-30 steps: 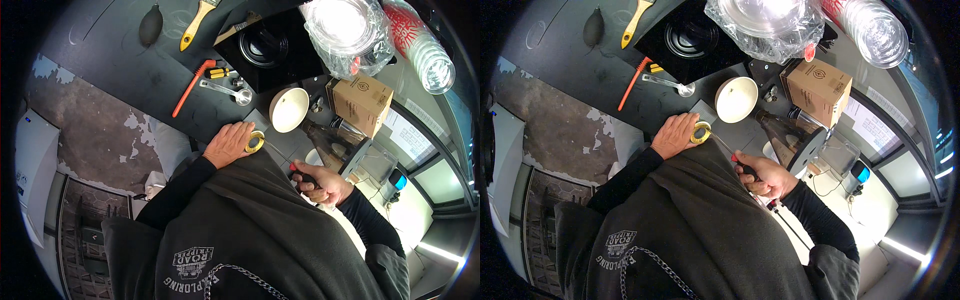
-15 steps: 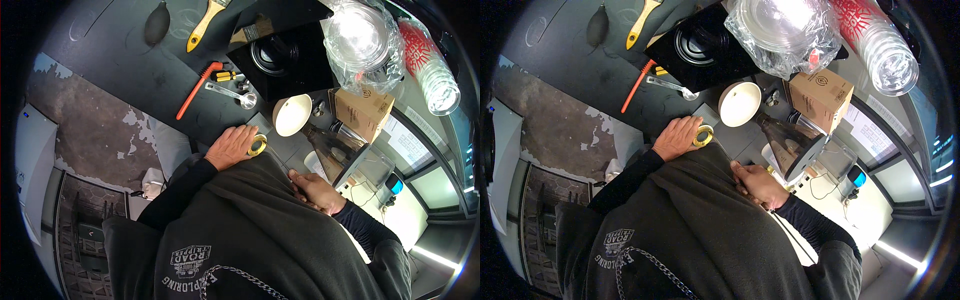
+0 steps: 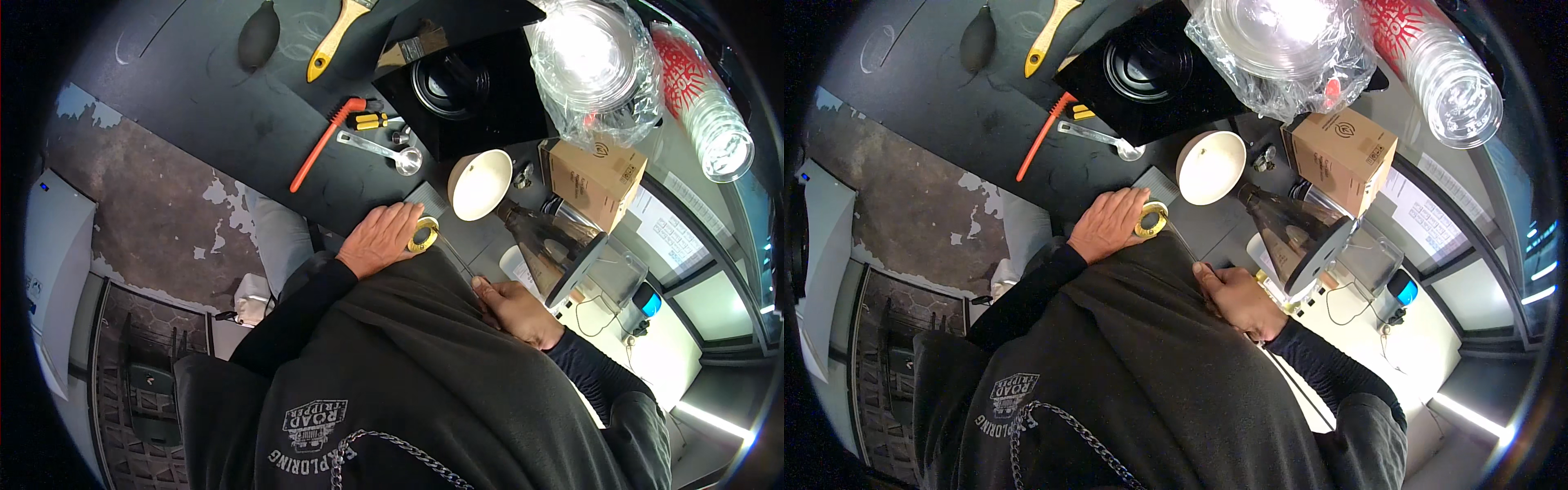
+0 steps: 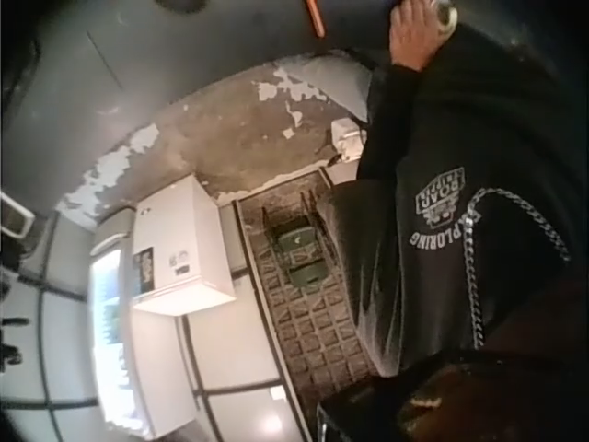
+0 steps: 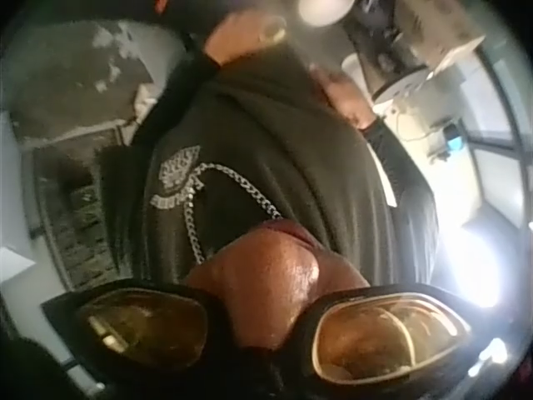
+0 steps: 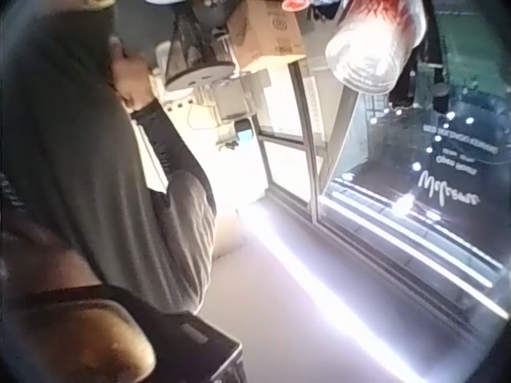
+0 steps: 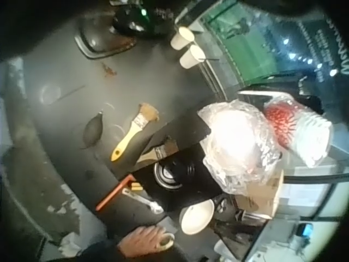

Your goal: The recorder is using a screwdriver to disassemble or adjust a burr set from a professional coffee grinder.

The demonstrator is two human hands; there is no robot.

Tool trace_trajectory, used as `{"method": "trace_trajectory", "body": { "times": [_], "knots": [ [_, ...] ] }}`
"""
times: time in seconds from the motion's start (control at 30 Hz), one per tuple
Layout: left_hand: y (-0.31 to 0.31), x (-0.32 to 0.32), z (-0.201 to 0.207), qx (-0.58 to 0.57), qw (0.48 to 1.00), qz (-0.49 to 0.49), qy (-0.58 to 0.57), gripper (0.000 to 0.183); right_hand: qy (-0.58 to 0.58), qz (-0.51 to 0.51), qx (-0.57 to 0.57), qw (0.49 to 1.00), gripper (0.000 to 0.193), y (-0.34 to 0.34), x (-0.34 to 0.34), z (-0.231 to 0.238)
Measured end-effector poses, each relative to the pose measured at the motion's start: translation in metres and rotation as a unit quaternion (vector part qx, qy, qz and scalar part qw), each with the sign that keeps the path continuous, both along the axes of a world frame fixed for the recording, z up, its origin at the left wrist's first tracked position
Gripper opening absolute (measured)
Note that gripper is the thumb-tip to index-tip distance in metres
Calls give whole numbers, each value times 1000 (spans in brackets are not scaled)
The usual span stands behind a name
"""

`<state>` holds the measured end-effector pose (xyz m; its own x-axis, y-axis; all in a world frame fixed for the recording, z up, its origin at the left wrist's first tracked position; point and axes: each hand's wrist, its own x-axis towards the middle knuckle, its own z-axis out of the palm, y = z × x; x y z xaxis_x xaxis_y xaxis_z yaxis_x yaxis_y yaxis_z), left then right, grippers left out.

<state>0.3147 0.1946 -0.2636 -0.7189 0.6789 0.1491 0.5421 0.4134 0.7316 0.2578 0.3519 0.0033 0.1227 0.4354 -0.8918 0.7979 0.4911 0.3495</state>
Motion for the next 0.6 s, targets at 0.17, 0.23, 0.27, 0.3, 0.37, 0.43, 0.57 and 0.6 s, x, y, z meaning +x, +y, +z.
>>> {"method": "trace_trajectory", "body": {
  "times": [0.17, 0.23, 0.27, 0.3, 0.37, 0.43, 0.57, 0.6],
  "knots": [
    [-2, -2, 0, -1, 1000, -5, 7, 88, -57, -6, 16, 998, 64, -6, -11, 1],
    [-3, -2, 1, -3, 1000, -4, 11, 88, -48, 0, 18, 999, 68, -5, -6, 2],
    [-3, -1, 4, -1, 1000, -5, 9, 86, -41, 6, 17, 999, 71, -5, -2, 1],
    [-3, 0, 5, 0, 1000, -6, 6, 85, -41, 7, 20, 999, 71, -4, 2, 0],
    [-1, 1, 3, 11, 1000, 3, 3, 83, -22, 35, 36, 999, 73, -3, 5, -4],
    [0, 0, 2, 19, 1000, 14, -1, 82, -11, 49, 27, 998, 73, -4, 5, -2],
    [-2, -3, 1, 17, 1000, 7, 3, 79, -18, 86, 13, 996, 75, -8, 0, -1],
    [-4, -4, 3, 20, 1000, 7, -2, 79, -20, 84, 12, 996, 75, -7, 2, -1]
  ]
}}
